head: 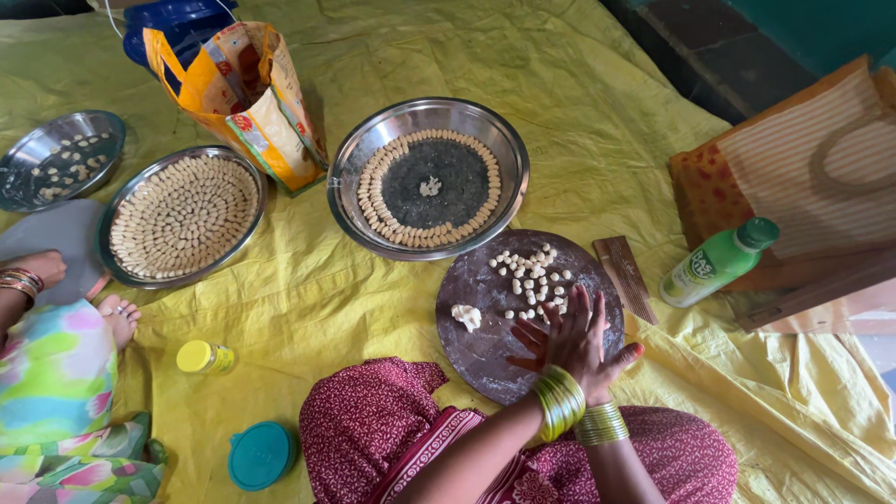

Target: The person sits on the floor and shapes small dough balls into ridged snacks using a wooden comb-like tool. They roll each piece between their palms, press it against the tool to create ridges, and place the finished pieces onto a metal tray. Another person works alongside them in the same manner.

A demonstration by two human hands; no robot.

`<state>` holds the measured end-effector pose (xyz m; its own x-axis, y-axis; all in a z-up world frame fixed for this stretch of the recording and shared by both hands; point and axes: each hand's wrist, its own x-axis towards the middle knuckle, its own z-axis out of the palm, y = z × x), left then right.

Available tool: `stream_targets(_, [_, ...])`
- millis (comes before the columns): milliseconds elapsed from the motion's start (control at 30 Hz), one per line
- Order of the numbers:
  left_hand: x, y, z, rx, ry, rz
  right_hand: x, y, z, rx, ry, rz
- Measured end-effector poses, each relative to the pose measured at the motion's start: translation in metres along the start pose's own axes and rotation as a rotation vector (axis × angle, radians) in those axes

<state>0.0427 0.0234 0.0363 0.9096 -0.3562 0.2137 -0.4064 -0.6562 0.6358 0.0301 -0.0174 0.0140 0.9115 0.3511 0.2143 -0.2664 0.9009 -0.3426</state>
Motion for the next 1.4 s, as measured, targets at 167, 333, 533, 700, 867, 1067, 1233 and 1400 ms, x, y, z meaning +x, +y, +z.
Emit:
stream_targets(167, [0.038, -0.024, -0.028, -0.075, -0.141, -0.097, 0.007, -0.001, 0.029, -0.302, 0.539, 0.019])
stream_targets(333, [0.059, -0.072, -0.029, 0.023, -0.053, -0.182, 0.003, -0.010, 0.038, -0.094, 0.262, 0.101])
stream_targets(533, [-0.021, -0.021, 0.028, -0.367, 0.098, -0.064, 0.020, -0.015, 0.030, -0.550, 0.644, -0.052])
stream_targets(700, [-0.036, 0.005, 0.024, -0.069, 0.220, -0.084, -0.006, 0.004, 0.003, -0.803, 0.621, -0.354])
stream_targets(867, [0.004, -0.053, 0.006, -0.506, 0.075, -0.165, 0.015, 0.027, -0.044, -1.241, 0.523, -0.420])
stream_targets(1067, [0.009, -0.205, -0.018, -0.193, 0.247, -0.268, 0.018, 0.068, -0.051, -2.216, -0.094, -0.281])
stream_targets(1233, [-0.058, -0.310, -0.037, -0.920, 0.282, -0.489, 0.070, 0.106, -0.057, -2.285, -0.154, -0.158])
stream_targets(1400, [-0.084, -0.346, -0.021, -1.495, 0.464, -0.821, 0.113, 0.131, -0.111, -2.599, -0.275, -0.214])
